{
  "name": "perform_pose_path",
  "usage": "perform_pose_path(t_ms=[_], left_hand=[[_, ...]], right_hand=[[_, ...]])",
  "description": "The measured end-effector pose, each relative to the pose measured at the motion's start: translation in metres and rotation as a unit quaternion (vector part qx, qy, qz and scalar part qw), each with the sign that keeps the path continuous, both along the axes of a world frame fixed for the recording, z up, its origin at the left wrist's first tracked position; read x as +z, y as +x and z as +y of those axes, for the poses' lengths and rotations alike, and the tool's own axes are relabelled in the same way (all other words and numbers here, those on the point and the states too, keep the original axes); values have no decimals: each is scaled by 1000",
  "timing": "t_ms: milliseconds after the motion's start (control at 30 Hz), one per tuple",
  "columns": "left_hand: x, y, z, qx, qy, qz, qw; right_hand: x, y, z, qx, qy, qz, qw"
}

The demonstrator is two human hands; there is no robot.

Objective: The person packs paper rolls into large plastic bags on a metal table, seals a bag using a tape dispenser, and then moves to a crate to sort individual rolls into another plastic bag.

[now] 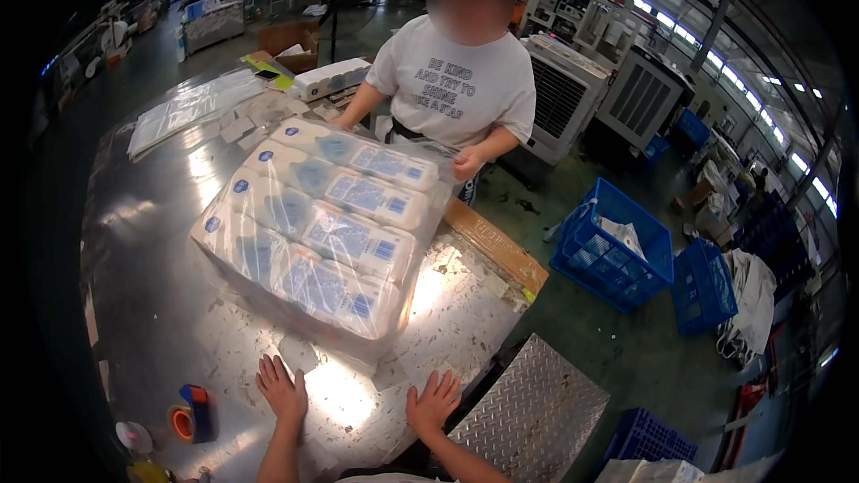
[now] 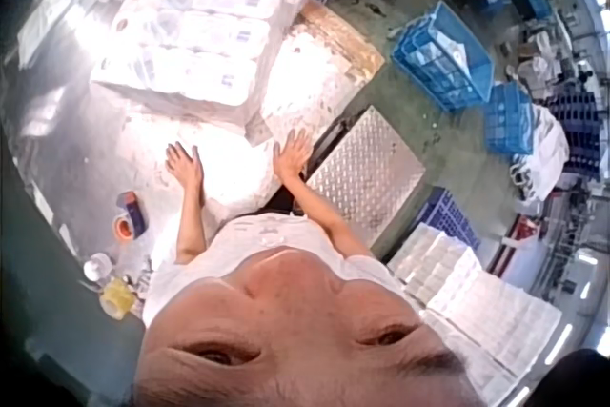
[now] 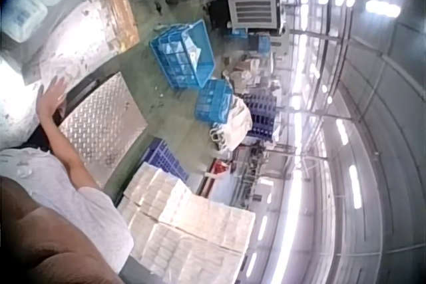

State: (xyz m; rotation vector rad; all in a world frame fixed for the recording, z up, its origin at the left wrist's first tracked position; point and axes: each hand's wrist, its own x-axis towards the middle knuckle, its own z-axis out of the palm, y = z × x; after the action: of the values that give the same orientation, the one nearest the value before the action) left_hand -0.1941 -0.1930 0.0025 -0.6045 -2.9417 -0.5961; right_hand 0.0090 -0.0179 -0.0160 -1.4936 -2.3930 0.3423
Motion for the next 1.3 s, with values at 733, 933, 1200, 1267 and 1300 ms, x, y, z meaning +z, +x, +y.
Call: perform_pose_path(t_ms=[733, 933, 1200, 1267, 1300], left_hand=[[4, 0, 0, -1, -2, -2, 1000], [-1, -2, 0, 5, 8, 1, 1000], [-16, -12, -10, 50, 127, -39, 990], [-3, -15, -3, 73, 159, -96, 980], [-6, -21, -2, 84, 224, -111, 965]], right_hand=[[1, 1, 0, 4, -9, -7, 1000], [0, 1, 1, 5, -12, -8, 1000], [64, 3, 8, 127, 38, -148, 980], [67, 1, 11, 149, 55, -218, 963], [61, 2, 11, 139, 68, -141, 978]])
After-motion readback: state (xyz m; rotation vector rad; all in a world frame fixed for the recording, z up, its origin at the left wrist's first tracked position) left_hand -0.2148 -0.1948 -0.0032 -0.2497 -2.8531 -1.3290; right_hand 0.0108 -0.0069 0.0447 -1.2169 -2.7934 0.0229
